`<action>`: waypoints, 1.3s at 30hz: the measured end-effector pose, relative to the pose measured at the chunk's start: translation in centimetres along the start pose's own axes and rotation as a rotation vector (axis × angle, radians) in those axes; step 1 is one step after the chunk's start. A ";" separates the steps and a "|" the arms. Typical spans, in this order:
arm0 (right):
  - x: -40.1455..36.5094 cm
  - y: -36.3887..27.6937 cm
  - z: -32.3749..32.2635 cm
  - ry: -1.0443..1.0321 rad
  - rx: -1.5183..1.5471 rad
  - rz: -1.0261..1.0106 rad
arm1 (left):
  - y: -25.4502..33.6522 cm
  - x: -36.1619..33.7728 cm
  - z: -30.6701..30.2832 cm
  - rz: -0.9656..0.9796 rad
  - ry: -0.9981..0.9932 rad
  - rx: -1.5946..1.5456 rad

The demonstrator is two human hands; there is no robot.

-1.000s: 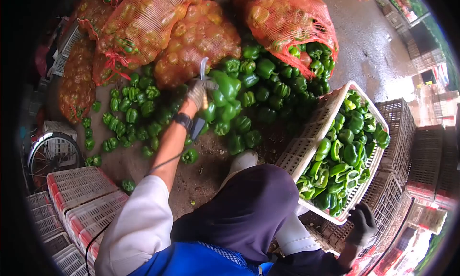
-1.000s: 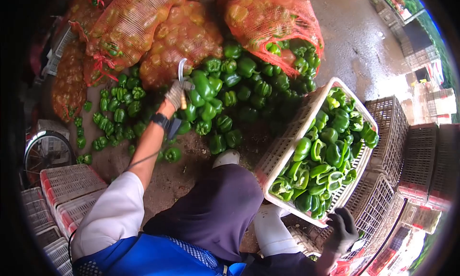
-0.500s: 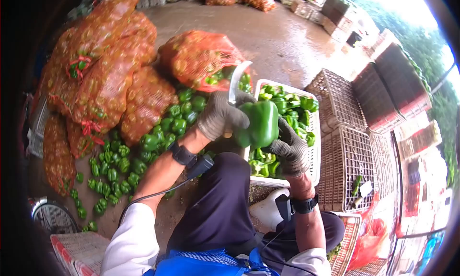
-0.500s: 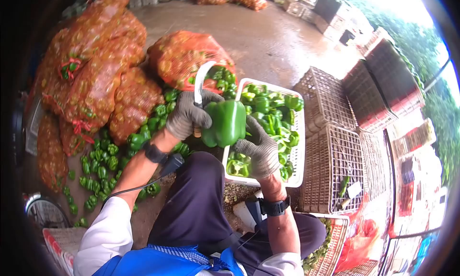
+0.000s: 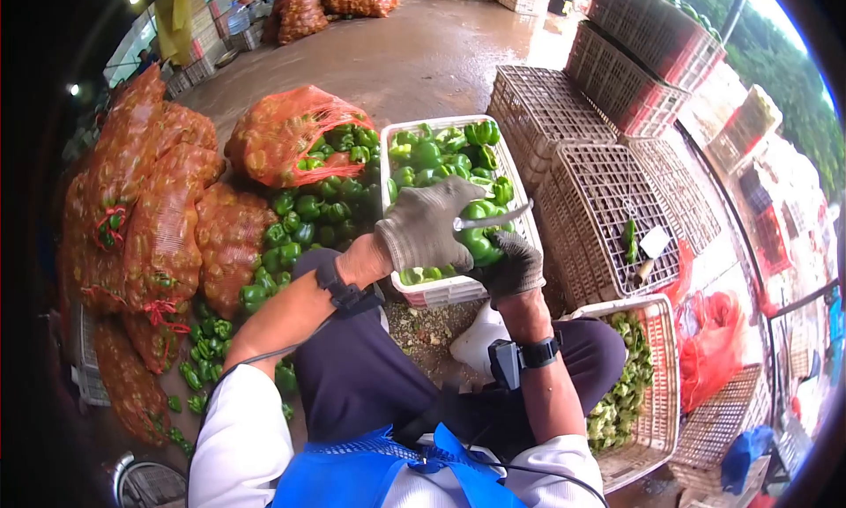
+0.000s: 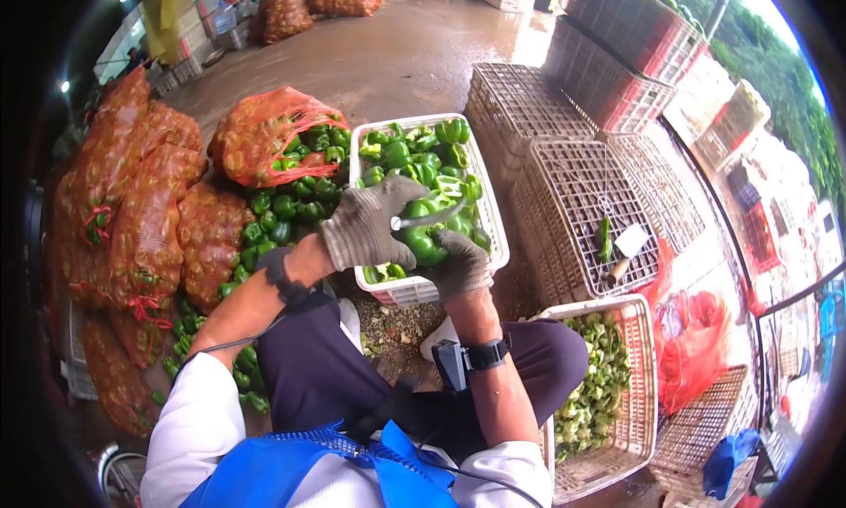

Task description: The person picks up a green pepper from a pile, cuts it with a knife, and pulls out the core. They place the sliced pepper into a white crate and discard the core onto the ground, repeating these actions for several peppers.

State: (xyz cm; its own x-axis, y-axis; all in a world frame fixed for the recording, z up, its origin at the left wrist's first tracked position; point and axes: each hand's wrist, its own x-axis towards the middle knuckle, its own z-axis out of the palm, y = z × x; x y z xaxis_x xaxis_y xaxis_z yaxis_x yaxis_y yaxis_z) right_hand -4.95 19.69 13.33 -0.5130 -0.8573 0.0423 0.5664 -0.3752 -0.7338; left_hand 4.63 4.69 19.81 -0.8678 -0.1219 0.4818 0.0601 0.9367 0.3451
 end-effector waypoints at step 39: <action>2.9 5.5 -7.8 0.540 -0.910 -0.199 | -2.4 -3.5 10.4 -0.390 -0.667 0.206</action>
State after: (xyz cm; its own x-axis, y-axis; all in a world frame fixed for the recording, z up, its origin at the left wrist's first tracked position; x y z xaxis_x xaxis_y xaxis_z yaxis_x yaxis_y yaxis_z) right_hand -8.33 17.86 4.15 -0.8864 -0.4567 0.0753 -0.1368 0.1031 -0.9852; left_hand 2.39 6.30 8.96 -0.9234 -0.2924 -0.2488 -0.3448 0.9166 0.2025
